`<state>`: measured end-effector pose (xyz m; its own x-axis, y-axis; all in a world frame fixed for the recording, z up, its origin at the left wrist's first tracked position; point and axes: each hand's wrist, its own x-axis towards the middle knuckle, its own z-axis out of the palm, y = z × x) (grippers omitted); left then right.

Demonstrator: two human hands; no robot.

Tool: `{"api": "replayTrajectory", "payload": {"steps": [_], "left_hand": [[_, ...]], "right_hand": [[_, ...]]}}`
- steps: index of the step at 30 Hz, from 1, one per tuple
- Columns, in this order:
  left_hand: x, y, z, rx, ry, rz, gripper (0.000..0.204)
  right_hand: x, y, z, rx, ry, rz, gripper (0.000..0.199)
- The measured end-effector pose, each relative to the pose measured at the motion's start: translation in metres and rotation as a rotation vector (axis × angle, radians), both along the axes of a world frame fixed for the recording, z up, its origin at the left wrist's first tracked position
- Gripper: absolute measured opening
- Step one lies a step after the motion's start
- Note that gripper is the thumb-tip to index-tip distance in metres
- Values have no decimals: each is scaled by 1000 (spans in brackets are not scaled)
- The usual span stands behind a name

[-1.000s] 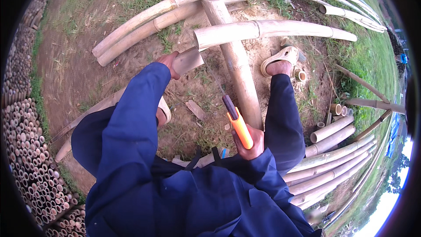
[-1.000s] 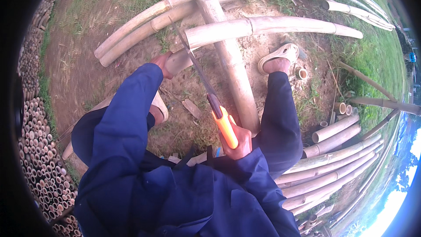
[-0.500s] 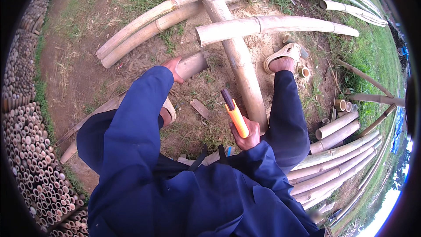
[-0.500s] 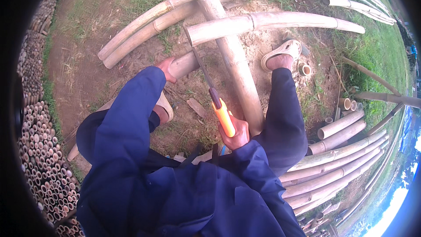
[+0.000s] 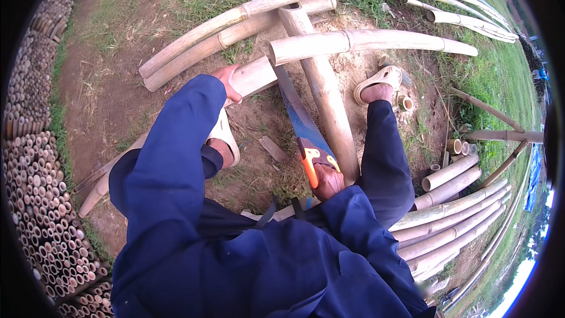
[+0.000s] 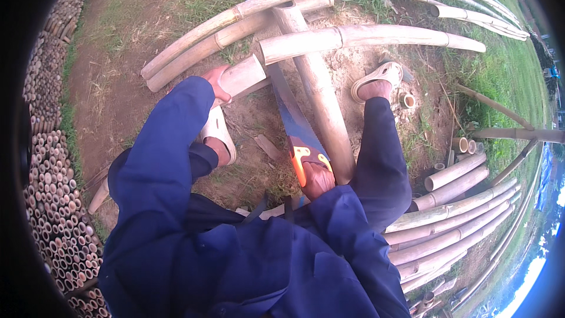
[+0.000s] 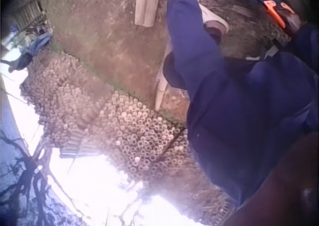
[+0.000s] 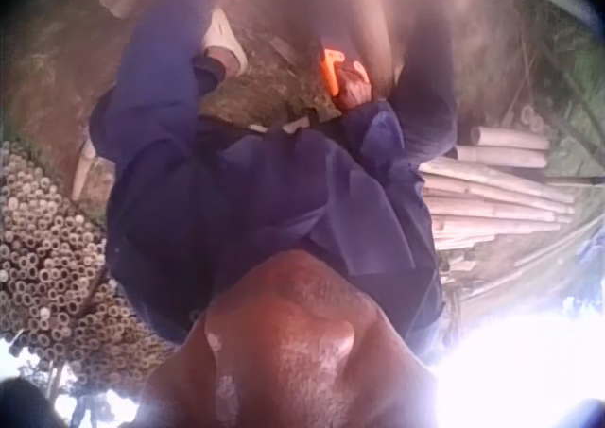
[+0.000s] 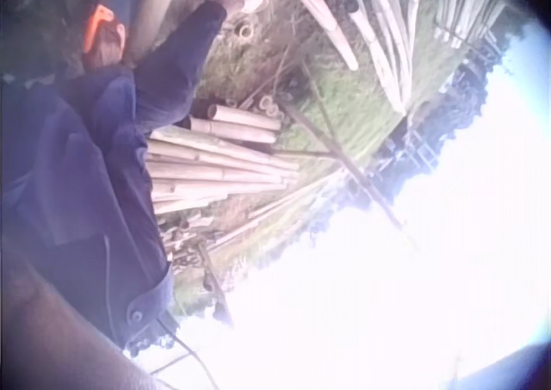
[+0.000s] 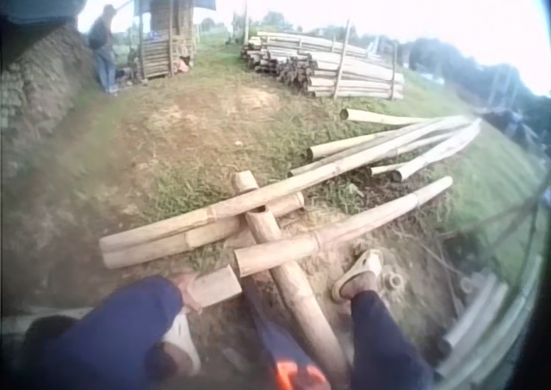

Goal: The person uses a hand saw to cut bamboo poles that are laid across a makeshift support. They repeatedly position the saw, cut through the bamboo, and reposition the pieces to continue cutting.

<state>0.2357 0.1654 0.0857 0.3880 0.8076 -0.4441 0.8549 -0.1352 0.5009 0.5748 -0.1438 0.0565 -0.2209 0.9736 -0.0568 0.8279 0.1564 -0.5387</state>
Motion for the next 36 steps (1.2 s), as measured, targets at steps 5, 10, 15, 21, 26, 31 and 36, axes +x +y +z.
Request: {"api": "replayTrajectory", "payload": {"steps": [5,10,15,21,26,31,36], "left_hand": [[-14,-17,18,33,8,53,118],[-6,-13,90,211,116,-3,119],[-47,4,162,398,-68,1,103],[-57,-26,231,346,-68,-22,104],[-30,-52,225,334,-107,-85,96],[-15,-76,224,350,-53,-147,98],[67,-90,258,396,-45,-240,85]], "right_hand": [[-25,5,19,-325,-410,227,50],[-82,85,88,70,186,17,64],[-160,137,150,258,648,33,49],[-249,117,220,425,384,710,43],[-339,101,124,-311,883,510,56],[-380,50,102,-734,1295,213,55],[-362,52,106,-758,1489,63,54]]}}
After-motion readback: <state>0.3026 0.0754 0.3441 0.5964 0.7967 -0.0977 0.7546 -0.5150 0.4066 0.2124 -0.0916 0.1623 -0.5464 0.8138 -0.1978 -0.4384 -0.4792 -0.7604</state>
